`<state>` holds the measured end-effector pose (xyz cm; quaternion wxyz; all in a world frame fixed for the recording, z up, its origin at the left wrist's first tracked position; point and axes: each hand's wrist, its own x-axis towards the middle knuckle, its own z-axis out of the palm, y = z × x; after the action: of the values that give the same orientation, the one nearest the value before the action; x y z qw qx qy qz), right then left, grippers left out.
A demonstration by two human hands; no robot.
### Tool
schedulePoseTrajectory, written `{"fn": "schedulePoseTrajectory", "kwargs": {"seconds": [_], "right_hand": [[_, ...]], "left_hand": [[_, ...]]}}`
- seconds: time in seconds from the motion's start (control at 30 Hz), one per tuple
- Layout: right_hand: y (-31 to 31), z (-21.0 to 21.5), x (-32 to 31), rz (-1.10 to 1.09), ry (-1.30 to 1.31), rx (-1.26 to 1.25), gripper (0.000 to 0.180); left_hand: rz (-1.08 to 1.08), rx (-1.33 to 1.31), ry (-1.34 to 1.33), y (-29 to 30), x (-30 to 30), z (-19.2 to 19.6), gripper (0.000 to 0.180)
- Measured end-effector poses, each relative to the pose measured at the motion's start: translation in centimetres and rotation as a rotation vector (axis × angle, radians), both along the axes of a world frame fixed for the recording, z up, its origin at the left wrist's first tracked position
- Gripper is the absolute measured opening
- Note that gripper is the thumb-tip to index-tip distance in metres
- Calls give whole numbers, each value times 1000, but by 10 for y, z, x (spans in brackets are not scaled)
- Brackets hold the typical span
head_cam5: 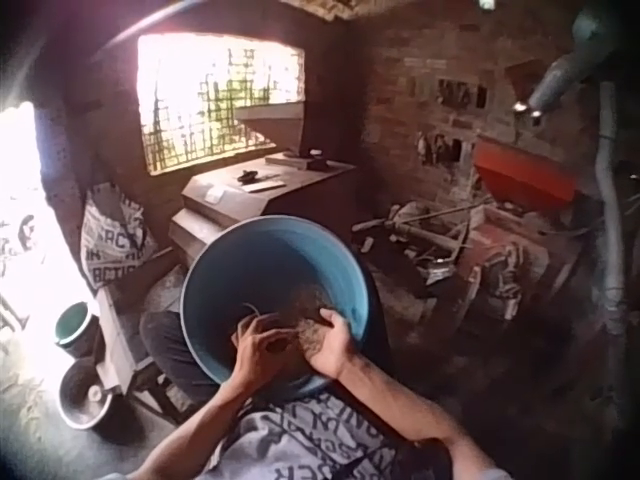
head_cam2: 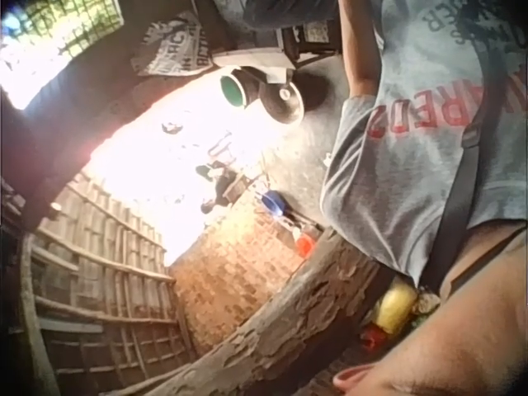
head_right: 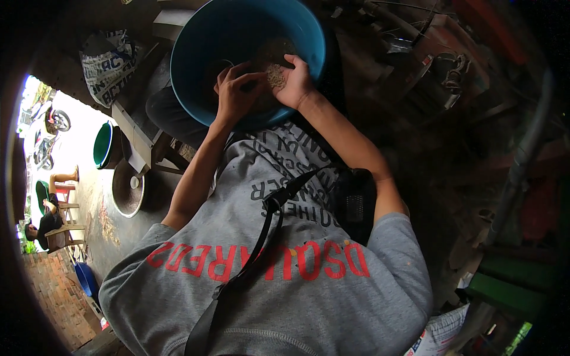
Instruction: Sorting through grains in a bowl to remove impurities or separate different types by hand.
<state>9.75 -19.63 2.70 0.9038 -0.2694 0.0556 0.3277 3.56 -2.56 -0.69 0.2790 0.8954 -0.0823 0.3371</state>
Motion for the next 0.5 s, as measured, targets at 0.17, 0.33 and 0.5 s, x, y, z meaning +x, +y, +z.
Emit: {"fn": "schedulePoseTrajectory", "kwargs": {"seconds": [0.17,0.33,0.5], "right_hand": [[1,-4,4,20,-3,13,60],[1,-11,10,-5,21,-20,59],[4,-14,11,10,38,-22,56]], "left_hand": [[-37,-78,-78,2,3,2,19],[10,-4,-168,-1,-1,15,20],[-156,-189,-83,5,2,9,22]]}}
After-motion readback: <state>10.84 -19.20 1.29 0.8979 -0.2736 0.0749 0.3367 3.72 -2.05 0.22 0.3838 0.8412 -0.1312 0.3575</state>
